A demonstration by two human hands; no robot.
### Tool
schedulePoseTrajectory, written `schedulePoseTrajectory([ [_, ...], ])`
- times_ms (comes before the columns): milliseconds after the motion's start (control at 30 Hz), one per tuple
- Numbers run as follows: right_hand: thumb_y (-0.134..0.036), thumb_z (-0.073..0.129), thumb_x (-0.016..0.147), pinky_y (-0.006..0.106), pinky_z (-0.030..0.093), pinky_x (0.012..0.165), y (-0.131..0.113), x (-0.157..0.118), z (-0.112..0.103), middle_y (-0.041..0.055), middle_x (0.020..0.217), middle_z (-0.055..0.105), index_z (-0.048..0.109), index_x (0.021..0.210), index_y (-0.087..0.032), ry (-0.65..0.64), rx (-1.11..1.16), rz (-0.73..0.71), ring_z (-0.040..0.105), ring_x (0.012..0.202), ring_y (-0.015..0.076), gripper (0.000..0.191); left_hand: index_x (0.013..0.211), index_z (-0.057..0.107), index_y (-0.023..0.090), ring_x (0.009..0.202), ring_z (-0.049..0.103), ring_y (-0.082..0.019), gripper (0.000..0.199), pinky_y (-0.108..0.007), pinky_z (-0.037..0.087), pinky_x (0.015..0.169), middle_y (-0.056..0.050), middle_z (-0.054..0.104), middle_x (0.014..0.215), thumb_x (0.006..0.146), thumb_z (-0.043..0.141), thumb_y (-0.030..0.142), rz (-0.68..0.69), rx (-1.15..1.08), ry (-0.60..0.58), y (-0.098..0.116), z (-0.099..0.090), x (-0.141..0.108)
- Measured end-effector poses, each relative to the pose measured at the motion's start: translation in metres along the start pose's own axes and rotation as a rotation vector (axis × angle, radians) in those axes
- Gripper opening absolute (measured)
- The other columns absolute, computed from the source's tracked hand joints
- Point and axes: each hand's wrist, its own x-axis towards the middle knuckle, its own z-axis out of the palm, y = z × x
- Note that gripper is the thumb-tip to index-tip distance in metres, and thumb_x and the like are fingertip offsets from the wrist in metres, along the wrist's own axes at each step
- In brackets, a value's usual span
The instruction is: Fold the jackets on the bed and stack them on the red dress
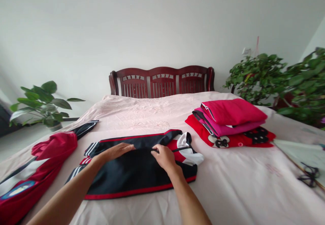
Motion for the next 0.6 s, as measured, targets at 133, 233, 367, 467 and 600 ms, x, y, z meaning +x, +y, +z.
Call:
schedulePoseTrajectory([
  [133, -0.033, 0.051, 0.094, 0.027, 0.045, 0.07, 0.013, 0.0, 0.013, 0.002, 0.092, 0.075, 0.072, 0.093, -0.026, 0.094, -0.243, 0.129, 0.068, 0.088, 0.0202, 0.022, 0.082, 0.077, 0.026, 0.074, 0.067, -0.019, 0.011, -0.025, 0.047, 0.072, 0.001, 0.073, 0.076, 0.074, 0.07, 0.028, 0.0, 0.144, -0.089, -0.022, -0.014, -0.01],
  [233, -0.028, 0.045, 0.097, 0.03, 0.046, 0.079, 0.007, -0.003, 0.013, 0.0056, 0.097, 0.073, 0.072, 0.095, -0.025, 0.183, -0.35, 0.035, 0.065, 0.094, 0.0215, 0.027, 0.088, 0.075, 0.025, 0.082, 0.067, -0.022, 0.015, -0.029, 0.047, 0.08, -0.002, 0.073, 0.084, 0.081, 0.063, 0.029, -0.034, 0.24, -0.022, -0.032, -0.014, -0.024],
  [367, -0.026, 0.047, 0.096, 0.038, 0.037, 0.108, -0.015, -0.01, 0.021, 0.0086, 0.134, 0.062, 0.064, 0.127, -0.023, 0.235, -0.361, -0.238, 0.052, 0.125, 0.0245, 0.035, 0.115, 0.07, 0.024, 0.111, 0.062, -0.025, 0.032, -0.036, 0.042, 0.102, -0.009, 0.068, 0.118, 0.093, 0.052, 0.037, 0.065, 0.354, 0.111, -0.039, 0.002, -0.042],
  [467, -0.035, 0.046, 0.098, 0.045, 0.02, 0.121, -0.023, -0.016, 0.037, 0.007, 0.153, 0.047, 0.048, 0.146, -0.021, 0.106, -0.362, -0.364, 0.033, 0.144, 0.0255, 0.05, 0.136, 0.059, 0.025, 0.132, 0.052, -0.028, 0.044, -0.045, 0.032, 0.114, -0.011, 0.057, 0.143, 0.097, 0.045, 0.042, 0.15, 0.492, 0.145, -0.05, 0.017, -0.051],
  [600, -0.045, 0.04, 0.1, 0.05, 0.017, 0.121, -0.014, -0.016, 0.052, 0.0095, 0.158, 0.038, 0.044, 0.15, -0.02, -0.044, -0.414, -0.207, 0.029, 0.148, 0.0283, 0.056, 0.147, 0.048, 0.031, 0.144, 0.037, -0.036, 0.055, -0.057, 0.022, 0.117, -0.011, 0.048, 0.153, 0.096, 0.047, 0.049, 0.086, 0.673, 0.111, -0.071, 0.017, -0.057],
])
